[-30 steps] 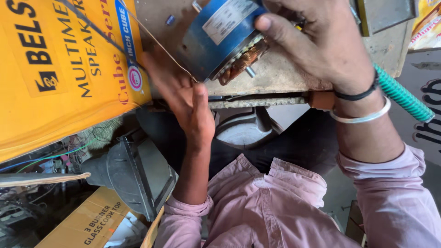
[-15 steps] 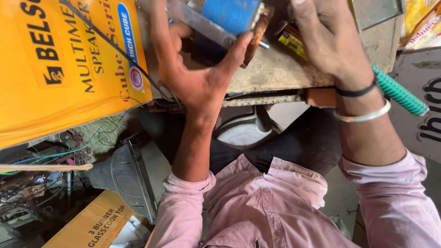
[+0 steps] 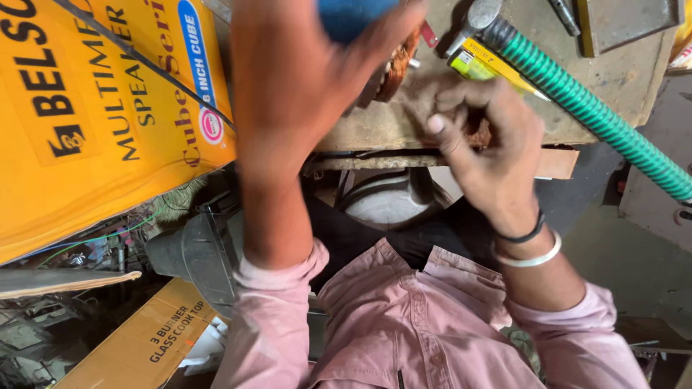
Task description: The person uses a yellow pencil and a lighter to scrape and burn insulation off copper windings on a blue electric motor. They rotate the motor to access different sections of the coil and continue scraping and burning the wire ends.
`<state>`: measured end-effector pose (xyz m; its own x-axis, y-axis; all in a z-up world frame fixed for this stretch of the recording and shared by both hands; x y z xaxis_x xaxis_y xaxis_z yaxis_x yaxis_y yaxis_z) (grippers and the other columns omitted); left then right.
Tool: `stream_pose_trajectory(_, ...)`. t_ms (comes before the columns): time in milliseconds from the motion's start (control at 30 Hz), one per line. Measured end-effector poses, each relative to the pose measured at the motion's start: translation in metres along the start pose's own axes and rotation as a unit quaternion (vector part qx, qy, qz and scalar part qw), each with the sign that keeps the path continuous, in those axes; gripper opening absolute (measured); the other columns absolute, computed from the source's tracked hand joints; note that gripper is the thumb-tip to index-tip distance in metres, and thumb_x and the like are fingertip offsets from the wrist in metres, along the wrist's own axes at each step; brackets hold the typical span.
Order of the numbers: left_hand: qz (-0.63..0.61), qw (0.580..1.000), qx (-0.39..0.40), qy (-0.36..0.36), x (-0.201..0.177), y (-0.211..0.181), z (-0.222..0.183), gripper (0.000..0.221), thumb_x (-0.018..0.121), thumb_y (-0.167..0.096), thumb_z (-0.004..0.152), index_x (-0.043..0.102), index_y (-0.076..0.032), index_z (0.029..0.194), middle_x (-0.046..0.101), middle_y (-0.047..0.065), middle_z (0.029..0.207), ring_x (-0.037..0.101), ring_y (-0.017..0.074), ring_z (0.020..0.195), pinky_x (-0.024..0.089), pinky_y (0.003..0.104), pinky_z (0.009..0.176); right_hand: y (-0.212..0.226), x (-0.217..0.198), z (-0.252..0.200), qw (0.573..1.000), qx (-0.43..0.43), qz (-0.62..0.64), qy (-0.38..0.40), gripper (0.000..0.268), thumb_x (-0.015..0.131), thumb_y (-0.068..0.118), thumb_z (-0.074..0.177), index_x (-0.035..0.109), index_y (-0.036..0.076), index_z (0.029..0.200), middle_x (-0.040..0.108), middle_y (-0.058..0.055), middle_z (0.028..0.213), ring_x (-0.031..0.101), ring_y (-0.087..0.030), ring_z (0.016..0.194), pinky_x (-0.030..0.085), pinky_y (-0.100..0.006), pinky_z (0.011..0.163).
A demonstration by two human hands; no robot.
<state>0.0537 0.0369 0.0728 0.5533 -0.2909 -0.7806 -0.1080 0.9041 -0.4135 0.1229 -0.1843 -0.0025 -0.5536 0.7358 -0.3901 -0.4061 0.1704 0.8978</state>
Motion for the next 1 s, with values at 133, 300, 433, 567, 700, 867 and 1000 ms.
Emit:
stream_pose_trajectory(133,-0.086,0.994,-0.049,-0.050,-0.009,-0.012,-0.039,0.070,0.084,-0.045,0.097,0.048,-0.002,0.139,0.057,0.017,0.134,0.056,0.0295,0.127,0.051,0.042,0.109,-0.003,-0.013,-0.037,0.998,0.008,-0.044,-0.052,0.012,0.078,0.005,0.106,0.067,0.000,0.108,0.068,-0.008,0.100,0.062,-0.013,0.083,0.048,-0.024,0.076)
stream_pose_trajectory(300,-0.277,0.941,-0.172,-0.094,0.032,0.013,-0.071,0.068,0.086,-0.038,0.098,0.052,-0.003,0.146,0.067,0.014,0.132,0.071,0.0224,0.122,0.060,0.033,0.107,-0.015,-0.021,-0.063,0.995,0.044,-0.063,-0.062,0.010,0.078,0.004,0.100,0.070,0.002,0.107,0.069,-0.008,0.092,0.062,-0.013,0.075,0.044,-0.023,0.066)
stream_pose_trajectory(433,-0.100,0.983,-0.076,-0.137,0.031,0.011,-0.068,0.058,0.091,-0.029,0.089,0.061,-0.001,0.130,0.075,0.014,0.114,0.079,0.0234,0.098,0.064,0.031,0.089,-0.003,-0.031,-0.065,0.995,0.016,-0.076,-0.069,0.009,0.078,0.003,0.101,0.070,0.002,0.105,0.072,-0.010,0.097,0.064,-0.015,0.078,0.045,-0.023,0.068)
stream_pose_trajectory(567,-0.079,0.982,-0.092,-0.148,0.015,-0.003,-0.068,0.062,0.091,-0.030,0.086,0.063,0.003,0.129,0.076,0.015,0.110,0.079,0.0230,0.092,0.065,0.032,0.084,0.005,-0.046,-0.052,0.987,-0.029,-0.139,-0.076,0.012,0.074,0.001,0.099,0.067,0.001,0.108,0.071,-0.013,0.107,0.070,-0.024,0.094,0.052,-0.030,0.080)
stream_pose_trajectory(700,-0.092,0.984,-0.116,-0.100,0.002,-0.012,-0.092,0.061,0.092,-0.031,0.087,0.064,0.004,0.130,0.076,0.015,0.107,0.080,0.0232,0.093,0.065,0.032,0.085,-0.005,-0.058,-0.033,0.960,-0.041,-0.275,-0.021,0.018,0.073,-0.002,0.101,0.072,0.002,0.119,0.068,-0.012,0.111,0.065,-0.025,0.096,0.054,-0.034,0.088)
stream_pose_trajectory(867,-0.137,0.978,-0.136,-0.082,0.002,-0.007,-0.106,0.063,0.091,-0.034,0.093,0.063,0.004,0.135,0.075,0.015,0.117,0.080,0.0218,0.103,0.065,0.031,0.092,-0.007,-0.059,-0.004,0.913,-0.114,-0.391,0.021,0.026,0.076,0.001,0.095,0.077,0.006,0.120,0.065,-0.009,0.107,0.064,-0.026,0.095,0.052,-0.036,0.082)
stream_pose_trajectory(1000,-0.156,0.976,-0.133,-0.072,0.001,-0.007,-0.105,0.063,0.089,-0.038,0.097,0.061,0.003,0.135,0.073,0.015,0.127,0.078,0.0217,0.112,0.065,0.030,0.098,-0.004,-0.051,0.009,0.868,-0.126,-0.478,0.037,0.020,0.078,0.005,0.093,0.080,0.009,0.113,0.062,-0.008,0.101,0.063,-0.025,0.092,0.050,-0.035,0.076)
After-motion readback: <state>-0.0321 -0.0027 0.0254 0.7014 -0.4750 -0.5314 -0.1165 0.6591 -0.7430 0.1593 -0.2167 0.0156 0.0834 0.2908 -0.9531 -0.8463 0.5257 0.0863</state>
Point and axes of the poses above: each hand's wrist, its own z-axis towards the middle knuckle, its own x-axis out of the palm, y = z × x, the point moved 2 cm from there along z, towards the middle knuckle
